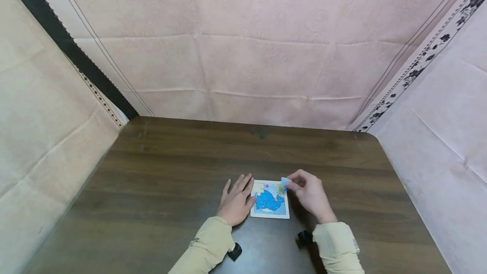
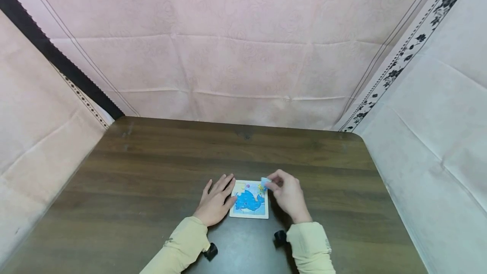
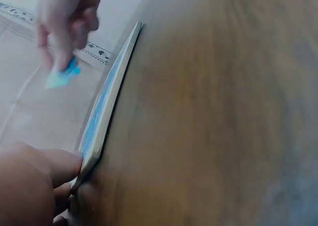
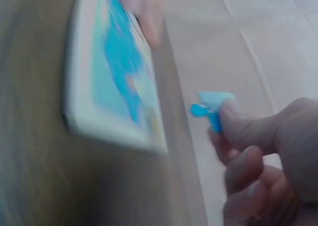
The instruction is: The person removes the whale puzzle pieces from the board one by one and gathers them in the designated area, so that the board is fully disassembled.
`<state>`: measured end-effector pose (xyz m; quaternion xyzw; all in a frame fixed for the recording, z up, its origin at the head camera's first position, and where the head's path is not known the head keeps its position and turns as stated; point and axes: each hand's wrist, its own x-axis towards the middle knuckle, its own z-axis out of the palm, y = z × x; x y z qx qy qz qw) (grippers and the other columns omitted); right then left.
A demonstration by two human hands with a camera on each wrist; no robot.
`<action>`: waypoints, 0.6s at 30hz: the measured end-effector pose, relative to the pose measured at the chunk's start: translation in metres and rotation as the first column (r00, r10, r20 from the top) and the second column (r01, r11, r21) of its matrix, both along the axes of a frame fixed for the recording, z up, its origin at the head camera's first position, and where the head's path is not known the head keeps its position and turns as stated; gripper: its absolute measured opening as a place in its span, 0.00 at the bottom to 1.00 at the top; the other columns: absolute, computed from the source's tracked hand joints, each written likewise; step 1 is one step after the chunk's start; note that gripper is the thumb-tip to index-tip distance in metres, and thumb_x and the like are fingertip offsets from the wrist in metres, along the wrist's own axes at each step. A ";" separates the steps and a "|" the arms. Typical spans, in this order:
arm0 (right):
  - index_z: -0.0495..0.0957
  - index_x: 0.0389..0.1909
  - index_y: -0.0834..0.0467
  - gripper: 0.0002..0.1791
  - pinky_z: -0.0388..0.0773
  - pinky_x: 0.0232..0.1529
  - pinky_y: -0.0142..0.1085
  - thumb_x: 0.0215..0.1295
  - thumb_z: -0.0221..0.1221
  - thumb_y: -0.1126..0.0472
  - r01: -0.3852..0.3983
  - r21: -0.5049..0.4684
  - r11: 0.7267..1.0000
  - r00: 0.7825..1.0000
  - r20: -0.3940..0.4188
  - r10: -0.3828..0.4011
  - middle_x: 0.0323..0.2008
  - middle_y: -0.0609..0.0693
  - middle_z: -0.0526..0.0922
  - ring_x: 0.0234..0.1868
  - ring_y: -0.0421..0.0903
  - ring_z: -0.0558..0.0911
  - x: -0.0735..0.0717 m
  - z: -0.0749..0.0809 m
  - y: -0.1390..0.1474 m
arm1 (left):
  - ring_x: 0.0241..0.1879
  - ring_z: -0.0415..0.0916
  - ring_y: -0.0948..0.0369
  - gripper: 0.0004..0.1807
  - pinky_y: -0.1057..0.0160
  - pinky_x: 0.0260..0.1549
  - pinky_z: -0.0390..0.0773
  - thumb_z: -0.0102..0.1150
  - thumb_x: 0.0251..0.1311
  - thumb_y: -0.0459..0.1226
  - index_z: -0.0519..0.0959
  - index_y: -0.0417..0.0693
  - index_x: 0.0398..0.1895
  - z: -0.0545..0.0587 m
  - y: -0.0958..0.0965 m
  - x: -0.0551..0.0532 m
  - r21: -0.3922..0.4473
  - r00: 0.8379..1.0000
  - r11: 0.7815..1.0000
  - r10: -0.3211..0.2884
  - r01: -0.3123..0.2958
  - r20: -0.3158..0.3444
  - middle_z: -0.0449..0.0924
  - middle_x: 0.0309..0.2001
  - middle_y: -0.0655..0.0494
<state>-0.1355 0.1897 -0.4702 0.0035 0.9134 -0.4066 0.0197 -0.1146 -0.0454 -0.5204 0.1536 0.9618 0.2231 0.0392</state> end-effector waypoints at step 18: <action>0.83 0.43 0.61 0.11 0.71 0.28 0.36 0.63 0.64 0.61 0.103 0.136 0.985 0.986 0.117 -0.119 0.29 0.51 0.79 0.29 0.48 0.74 0.005 -0.011 0.062 | 0.75 0.44 0.53 0.34 0.39 0.69 0.41 0.48 0.71 0.53 0.59 0.50 0.75 -0.003 0.001 -0.001 -0.018 1.000 1.000 -0.007 0.007 0.001 0.52 0.76 0.55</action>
